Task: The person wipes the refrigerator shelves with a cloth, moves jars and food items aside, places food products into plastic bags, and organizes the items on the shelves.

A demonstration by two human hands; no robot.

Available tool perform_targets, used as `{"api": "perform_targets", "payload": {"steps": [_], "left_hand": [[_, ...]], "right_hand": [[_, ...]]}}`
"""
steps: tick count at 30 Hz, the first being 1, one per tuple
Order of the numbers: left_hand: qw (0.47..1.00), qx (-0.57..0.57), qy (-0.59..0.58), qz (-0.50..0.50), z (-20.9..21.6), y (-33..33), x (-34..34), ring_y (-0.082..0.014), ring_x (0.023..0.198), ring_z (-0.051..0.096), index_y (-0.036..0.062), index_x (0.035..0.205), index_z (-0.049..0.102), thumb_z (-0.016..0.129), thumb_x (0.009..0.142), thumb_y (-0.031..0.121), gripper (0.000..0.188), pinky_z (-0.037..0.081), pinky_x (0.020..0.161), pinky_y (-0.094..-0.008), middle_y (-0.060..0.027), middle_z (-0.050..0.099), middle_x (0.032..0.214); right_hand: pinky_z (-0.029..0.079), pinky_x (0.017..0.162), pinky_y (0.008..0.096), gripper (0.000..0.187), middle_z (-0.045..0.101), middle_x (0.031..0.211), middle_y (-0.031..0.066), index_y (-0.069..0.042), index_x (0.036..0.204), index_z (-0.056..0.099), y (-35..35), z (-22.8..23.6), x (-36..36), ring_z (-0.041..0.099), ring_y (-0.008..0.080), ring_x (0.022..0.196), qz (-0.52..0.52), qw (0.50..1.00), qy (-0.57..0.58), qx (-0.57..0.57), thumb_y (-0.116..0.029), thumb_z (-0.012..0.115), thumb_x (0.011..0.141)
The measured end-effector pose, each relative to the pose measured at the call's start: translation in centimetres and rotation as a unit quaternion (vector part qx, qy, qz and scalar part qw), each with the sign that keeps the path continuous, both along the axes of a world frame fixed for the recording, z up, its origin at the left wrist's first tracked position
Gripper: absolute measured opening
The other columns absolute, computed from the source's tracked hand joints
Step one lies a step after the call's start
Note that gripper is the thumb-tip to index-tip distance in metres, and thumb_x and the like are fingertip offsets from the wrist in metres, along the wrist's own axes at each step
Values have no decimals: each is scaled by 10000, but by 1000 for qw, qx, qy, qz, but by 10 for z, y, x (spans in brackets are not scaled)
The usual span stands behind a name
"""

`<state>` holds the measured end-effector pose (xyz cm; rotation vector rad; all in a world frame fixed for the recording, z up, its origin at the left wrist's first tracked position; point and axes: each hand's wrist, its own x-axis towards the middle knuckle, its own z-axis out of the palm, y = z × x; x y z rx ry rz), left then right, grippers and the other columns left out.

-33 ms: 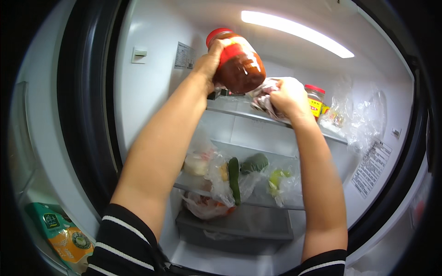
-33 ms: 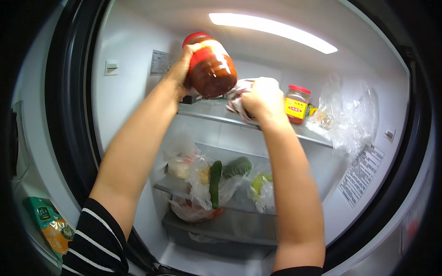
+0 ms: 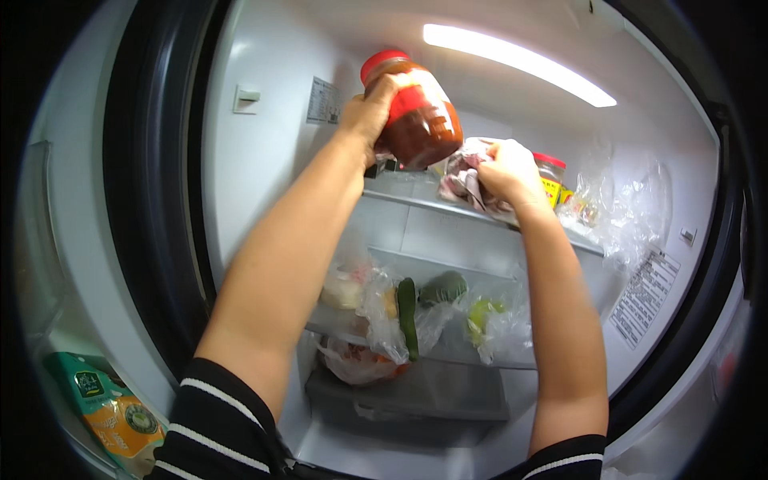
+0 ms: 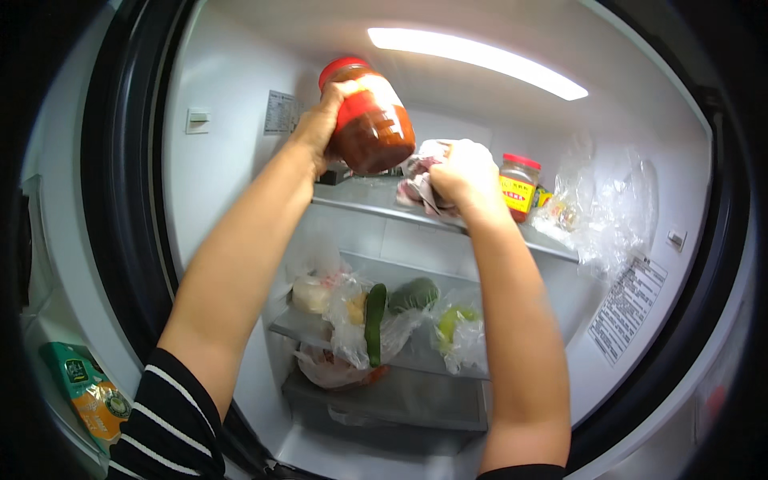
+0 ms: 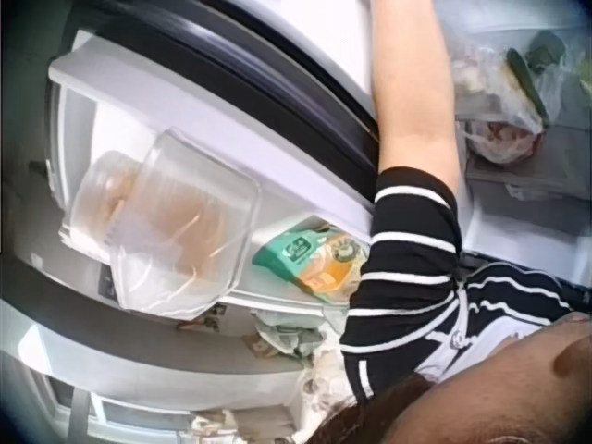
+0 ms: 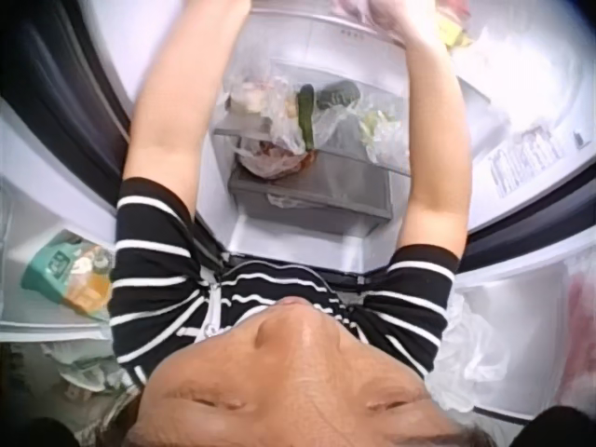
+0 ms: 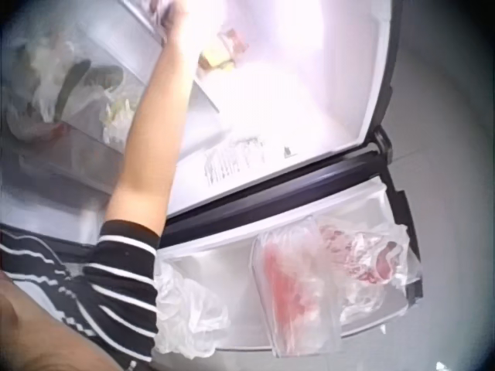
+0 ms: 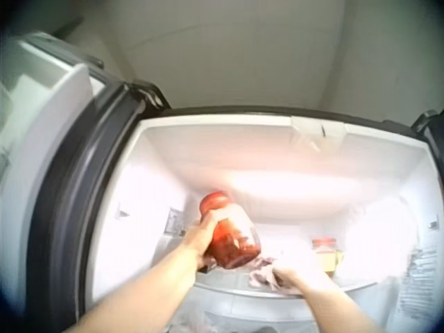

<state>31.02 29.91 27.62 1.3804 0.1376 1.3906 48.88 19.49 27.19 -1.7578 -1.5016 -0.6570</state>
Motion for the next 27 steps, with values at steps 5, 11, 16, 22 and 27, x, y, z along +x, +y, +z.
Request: {"api": "perform_targets", "payload": {"steps": [5, 11, 16, 22, 27], "left_hand": [[928, 138, -5, 346, -3, 8, 8, -320, 1006, 613, -9, 1179, 516, 765, 568, 484, 824, 497, 848, -382, -206, 606, 1119], [874, 172, 58, 451, -7, -3, 10, -345, 1023, 602, 35, 1255, 446, 743, 519, 641, 999, 481, 868, -411, -198, 610, 1112], [869, 157, 89, 461, -9, 1, 5, -338, 1014, 616, 36, 1211, 479, 743, 572, 625, 909, 490, 860, -412, -186, 626, 1093], [830, 171, 56, 529, -10, -4, 3, -351, 954, 624, 64, 1228, 455, 753, 560, 608, 911, 503, 799, -444, -192, 625, 1054], [812, 166, 66, 555, -9, -9, 14, -362, 907, 627, 94, 1258, 420, 785, 554, 562, 921, 513, 751, -466, -202, 612, 1030]], "right_hand": [[497, 761, 362, 298, 663, 872, 201, 1, 929, 663, 26, 22, 16, 643, 324, 832, 53, 999, 2, 5, -121, 646, 658], [497, 721, 362, 273, 660, 856, 143, -56, 1037, 638, 66, 12, -9, 625, 253, 777, 88, 963, -2, -255, -220, 564, 832], [492, 676, 317, 400, 650, 860, 76, -146, 1203, 606, 55, 12, 2, 597, 156, 743, 153, 901, -39, -405, -219, 528, 818], [487, 774, 298, 388, 655, 937, 35, -79, 1098, 673, 45, 27, 13, 596, 140, 800, 280, 906, 85, -307, 39, 550, 749], [455, 860, 367, 323, 660, 1036, 167, -37, 1141, 622, 140, 18, 37, 618, 241, 963, 131, 967, -19, -218, -124, 598, 831]]}}
